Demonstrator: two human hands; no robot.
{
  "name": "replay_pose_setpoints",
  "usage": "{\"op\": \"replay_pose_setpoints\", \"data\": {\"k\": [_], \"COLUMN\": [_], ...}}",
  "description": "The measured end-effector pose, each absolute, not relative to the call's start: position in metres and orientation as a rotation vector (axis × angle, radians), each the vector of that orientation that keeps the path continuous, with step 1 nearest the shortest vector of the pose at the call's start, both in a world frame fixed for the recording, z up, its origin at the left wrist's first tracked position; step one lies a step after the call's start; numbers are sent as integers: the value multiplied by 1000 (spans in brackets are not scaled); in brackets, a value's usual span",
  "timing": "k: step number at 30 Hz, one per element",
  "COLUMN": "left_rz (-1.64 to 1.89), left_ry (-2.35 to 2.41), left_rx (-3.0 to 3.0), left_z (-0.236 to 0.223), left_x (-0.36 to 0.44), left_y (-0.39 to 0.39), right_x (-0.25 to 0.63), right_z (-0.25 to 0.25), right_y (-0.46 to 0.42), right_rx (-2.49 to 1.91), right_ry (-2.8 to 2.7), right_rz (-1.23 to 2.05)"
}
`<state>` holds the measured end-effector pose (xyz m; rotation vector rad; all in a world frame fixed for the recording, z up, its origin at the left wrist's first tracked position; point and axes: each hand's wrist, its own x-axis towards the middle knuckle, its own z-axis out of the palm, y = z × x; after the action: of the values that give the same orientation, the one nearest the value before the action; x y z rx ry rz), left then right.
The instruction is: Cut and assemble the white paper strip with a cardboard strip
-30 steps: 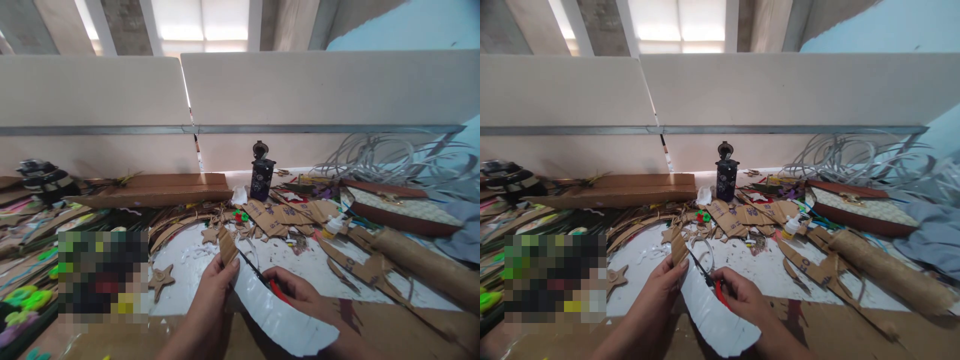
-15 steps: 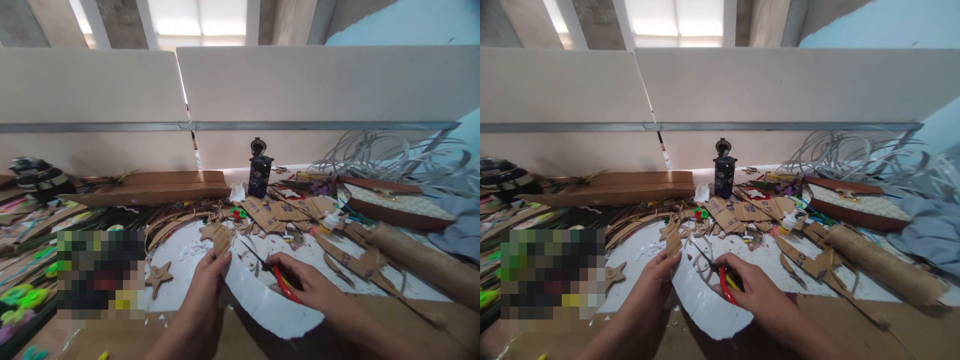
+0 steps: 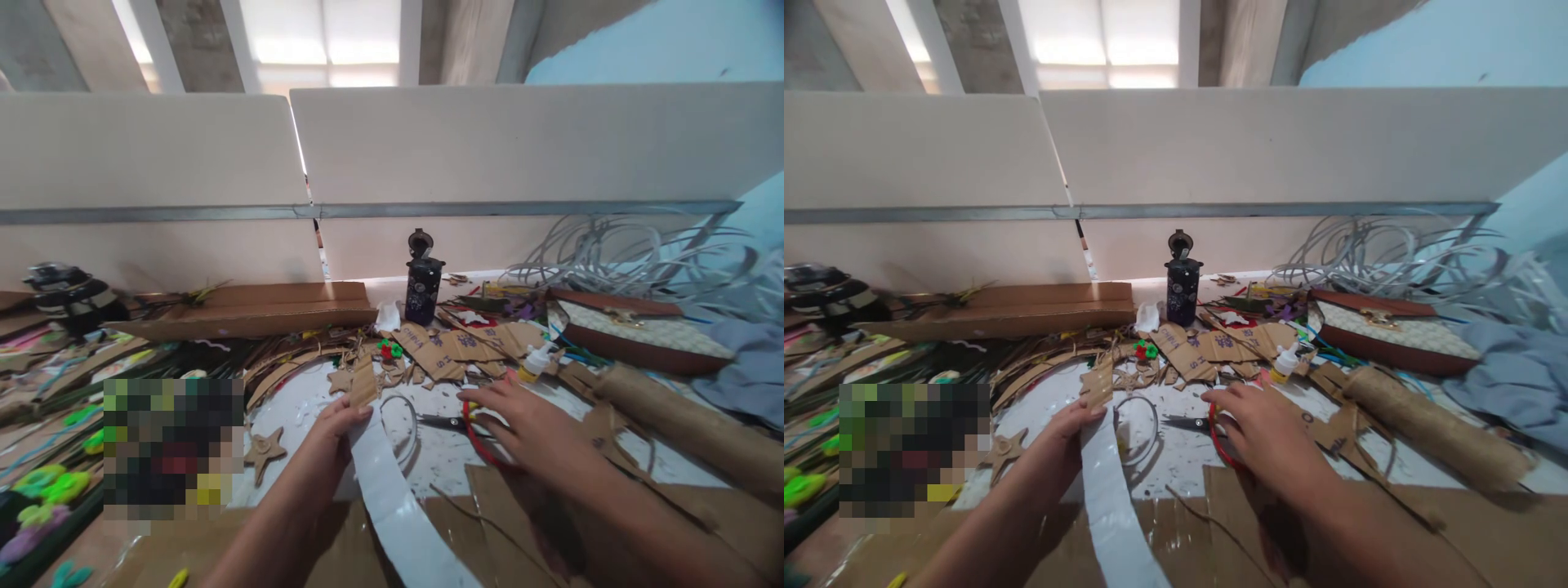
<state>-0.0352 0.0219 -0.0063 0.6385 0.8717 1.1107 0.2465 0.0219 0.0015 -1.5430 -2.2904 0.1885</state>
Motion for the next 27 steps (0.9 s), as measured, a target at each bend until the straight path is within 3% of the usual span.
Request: {"op": "replay_pose_setpoints", "data": {"k": [5, 11, 18, 27], "left_rz": [948, 913, 897, 1037], "left_ry": [696, 723, 783, 797], "left_rx": [677, 649, 729, 825], "left_z": [-2, 4, -7, -3], "left_x": [-30, -31, -34, -39], "left_y": [7, 1, 11, 22], "right_x": [208, 184, 188, 171], "right_z": [40, 28, 3, 20], "right_y": [22, 39, 42, 48], "right_rx": [-1186, -981, -1032, -970], "right_ry": [-2072, -1901, -1597, -1375], "right_rz": [963, 1447, 1577, 1639]}}
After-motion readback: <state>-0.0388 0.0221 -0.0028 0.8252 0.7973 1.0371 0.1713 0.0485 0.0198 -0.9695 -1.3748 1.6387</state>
